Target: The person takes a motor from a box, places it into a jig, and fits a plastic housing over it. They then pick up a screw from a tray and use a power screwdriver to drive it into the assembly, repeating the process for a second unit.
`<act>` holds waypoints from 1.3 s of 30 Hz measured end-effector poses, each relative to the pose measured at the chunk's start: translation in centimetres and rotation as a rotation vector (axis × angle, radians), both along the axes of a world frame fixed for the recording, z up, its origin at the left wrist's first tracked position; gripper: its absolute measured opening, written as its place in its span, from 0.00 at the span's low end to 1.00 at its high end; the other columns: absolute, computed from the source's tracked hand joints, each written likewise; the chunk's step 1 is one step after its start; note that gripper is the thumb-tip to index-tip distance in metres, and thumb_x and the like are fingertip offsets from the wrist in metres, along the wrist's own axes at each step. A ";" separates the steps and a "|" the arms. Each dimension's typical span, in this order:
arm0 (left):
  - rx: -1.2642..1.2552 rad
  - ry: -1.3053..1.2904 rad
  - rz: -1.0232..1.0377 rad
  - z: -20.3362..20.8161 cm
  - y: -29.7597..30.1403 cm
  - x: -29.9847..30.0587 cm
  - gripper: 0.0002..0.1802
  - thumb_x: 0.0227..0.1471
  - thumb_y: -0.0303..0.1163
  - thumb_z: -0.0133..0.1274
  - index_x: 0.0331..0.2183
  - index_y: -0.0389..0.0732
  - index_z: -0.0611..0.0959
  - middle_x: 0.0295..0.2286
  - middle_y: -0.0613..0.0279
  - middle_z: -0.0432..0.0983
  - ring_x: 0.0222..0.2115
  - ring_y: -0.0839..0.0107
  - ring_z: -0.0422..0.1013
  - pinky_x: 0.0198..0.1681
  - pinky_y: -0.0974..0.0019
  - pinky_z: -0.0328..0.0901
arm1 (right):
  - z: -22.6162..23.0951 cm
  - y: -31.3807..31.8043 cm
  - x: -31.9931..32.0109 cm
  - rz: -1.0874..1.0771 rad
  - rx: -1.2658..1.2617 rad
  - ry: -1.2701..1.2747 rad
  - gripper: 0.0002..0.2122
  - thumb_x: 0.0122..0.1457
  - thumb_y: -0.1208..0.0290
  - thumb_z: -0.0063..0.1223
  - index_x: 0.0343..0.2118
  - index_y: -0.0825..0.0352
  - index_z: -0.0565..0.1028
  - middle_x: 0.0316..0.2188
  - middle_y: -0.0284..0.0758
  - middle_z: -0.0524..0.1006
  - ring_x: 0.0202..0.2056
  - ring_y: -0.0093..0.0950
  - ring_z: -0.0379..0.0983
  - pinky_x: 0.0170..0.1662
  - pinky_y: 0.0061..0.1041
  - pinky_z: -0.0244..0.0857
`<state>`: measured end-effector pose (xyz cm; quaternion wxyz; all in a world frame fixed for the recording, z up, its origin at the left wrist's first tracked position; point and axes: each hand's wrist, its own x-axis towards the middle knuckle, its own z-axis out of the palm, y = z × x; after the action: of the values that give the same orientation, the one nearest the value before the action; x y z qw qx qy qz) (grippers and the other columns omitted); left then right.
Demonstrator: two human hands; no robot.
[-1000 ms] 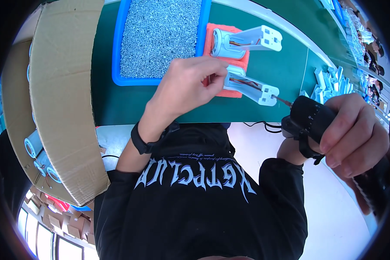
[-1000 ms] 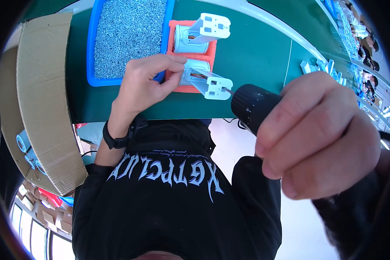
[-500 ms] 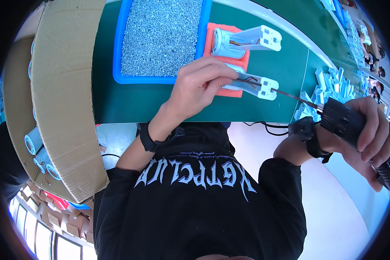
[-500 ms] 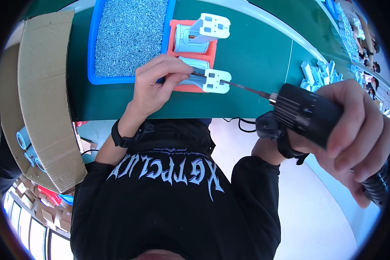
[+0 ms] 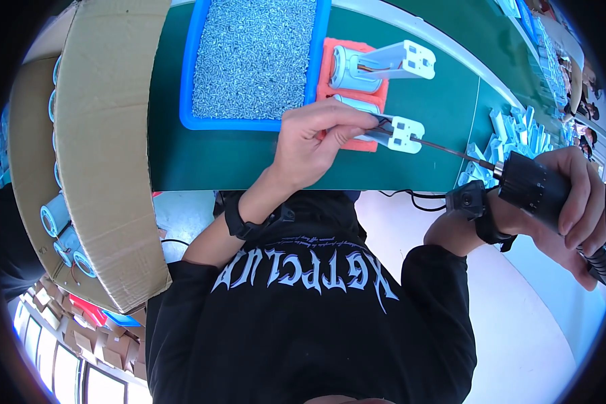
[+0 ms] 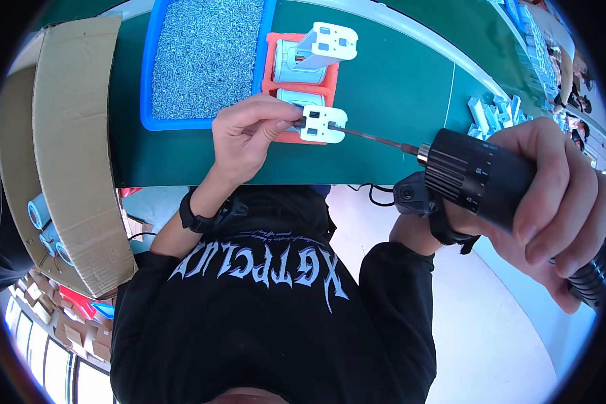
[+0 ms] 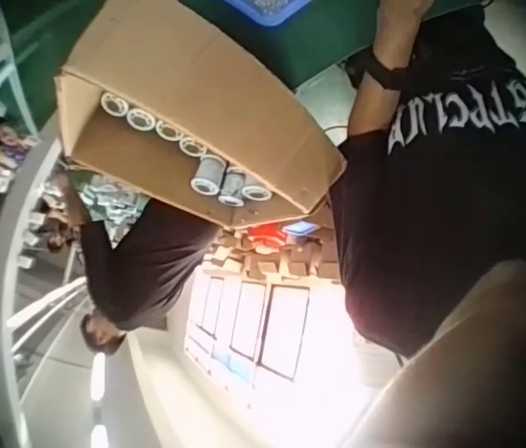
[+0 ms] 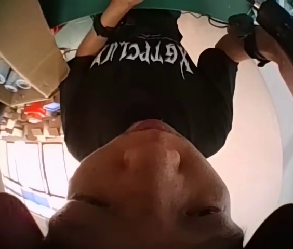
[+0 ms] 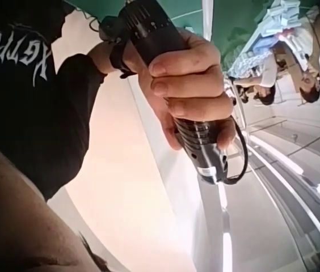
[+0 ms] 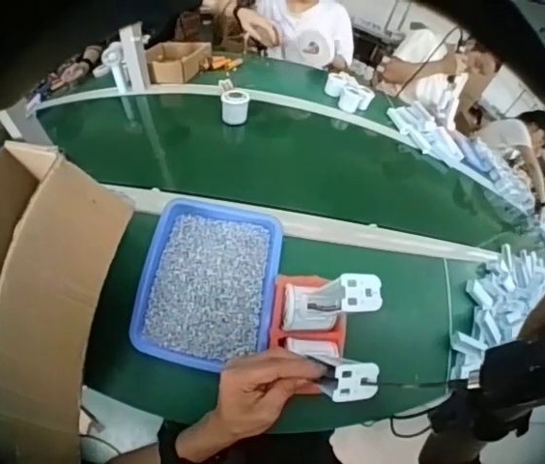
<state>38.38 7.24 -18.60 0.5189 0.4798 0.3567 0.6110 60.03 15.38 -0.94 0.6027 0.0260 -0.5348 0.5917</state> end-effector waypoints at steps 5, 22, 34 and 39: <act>0.373 0.276 0.048 0.7 1.2 -1.0 0.07 0.45 0.18 0.57 0.31 0.31 0.83 0.30 0.54 0.79 0.29 0.64 0.76 0.33 0.69 0.70 | -0.4 0.0 -1.2 0.022 0.060 -0.078 0.22 0.40 0.46 0.68 0.15 0.60 0.70 0.17 0.23 0.75 0.17 0.17 0.73 0.22 0.14 0.71; -0.015 1.190 -0.070 0.0 2.3 -7.1 0.04 0.44 0.27 0.58 0.28 0.41 0.81 0.24 0.59 0.69 0.32 0.60 0.70 0.34 0.59 0.67 | -1.6 0.4 -3.7 0.140 0.179 -0.276 0.26 0.37 0.40 0.68 0.14 0.59 0.70 0.19 0.24 0.75 0.17 0.18 0.73 0.22 0.14 0.70; 0.066 1.156 -0.057 -0.1 2.6 -7.5 0.04 0.47 0.25 0.55 0.22 0.39 0.79 0.25 0.60 0.69 0.31 0.61 0.71 0.33 0.60 0.67 | -1.0 0.5 -5.6 0.109 0.171 -0.313 0.26 0.39 0.39 0.66 0.14 0.61 0.70 0.19 0.26 0.74 0.19 0.19 0.73 0.23 0.15 0.70; 0.087 1.196 -0.093 -0.2 2.9 -7.2 0.03 0.46 0.25 0.54 0.23 0.39 0.78 0.26 0.60 0.70 0.33 0.62 0.70 0.33 0.59 0.67 | -1.3 1.4 -4.7 0.177 0.231 -0.399 0.27 0.39 0.38 0.65 0.15 0.61 0.70 0.20 0.26 0.74 0.19 0.19 0.73 0.23 0.15 0.71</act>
<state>31.22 10.16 -18.84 0.2343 0.7761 0.5402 0.2256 55.31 16.73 -2.22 0.4238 0.0240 -0.7029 0.5707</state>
